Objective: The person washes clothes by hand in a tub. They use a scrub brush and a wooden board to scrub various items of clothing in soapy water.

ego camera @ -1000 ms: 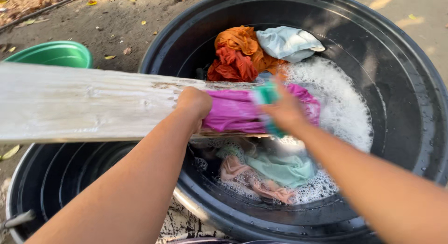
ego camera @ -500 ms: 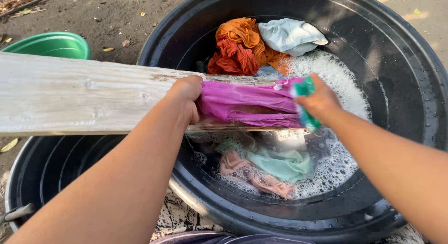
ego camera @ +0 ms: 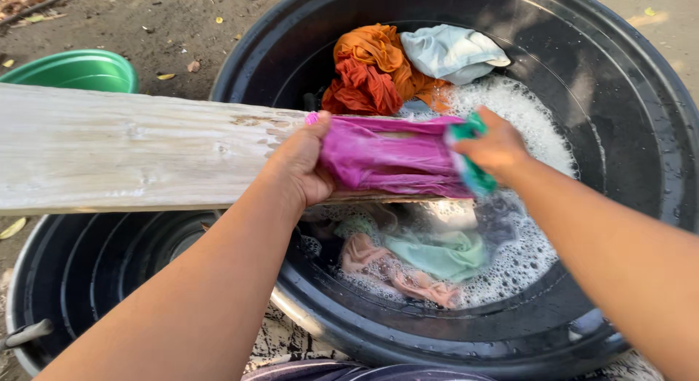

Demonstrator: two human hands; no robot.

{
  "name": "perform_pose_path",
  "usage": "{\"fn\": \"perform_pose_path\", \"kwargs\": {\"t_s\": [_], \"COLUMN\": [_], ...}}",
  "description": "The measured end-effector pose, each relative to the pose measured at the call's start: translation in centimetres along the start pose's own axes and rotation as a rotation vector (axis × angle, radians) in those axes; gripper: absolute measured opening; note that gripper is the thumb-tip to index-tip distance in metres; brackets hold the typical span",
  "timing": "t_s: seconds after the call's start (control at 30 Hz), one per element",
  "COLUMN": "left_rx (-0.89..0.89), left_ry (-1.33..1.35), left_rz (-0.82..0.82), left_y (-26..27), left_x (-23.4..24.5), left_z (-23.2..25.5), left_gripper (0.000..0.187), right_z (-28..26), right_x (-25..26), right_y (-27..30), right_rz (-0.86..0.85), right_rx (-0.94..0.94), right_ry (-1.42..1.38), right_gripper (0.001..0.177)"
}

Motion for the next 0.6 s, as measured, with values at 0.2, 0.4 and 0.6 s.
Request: {"fn": "perform_pose_path", "kwargs": {"t_s": [0.2,0.4,0.6], "left_rx": [-0.105,-0.255,-0.245], "left_ry": [-0.672,-0.768,-1.105], "left_rz": [0.282,0.347,0.451], "left_y": [3.0,4.9,6.0], "left_x": [-0.4,0.4,0.4], "left_z": [1.2,2.5,0.6], "left_gripper": [0.066,0.063,0.041], "right_z": [-6.0,-0.5,-4.7], "right_x": [-8.7,-0.8,-9.3], "right_y": [3.7,-0.1,6.4], "right_rz": [-0.171,0.075,-0.180], "right_rx": [0.316,0.054,0.330], "right_ry": [0.008,0.051,-0.245], "right_gripper": [0.085,0.088,0.090]}}
Point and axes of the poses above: each hand's wrist, its own y-axis away from the middle knuckle, its own x-axis out of the back of the hand, z = x × y, the point moved 7 cm from there along -y, towards the middle knuckle, and after that the axes turned 4 degrees about z, right-handed, at the moved point
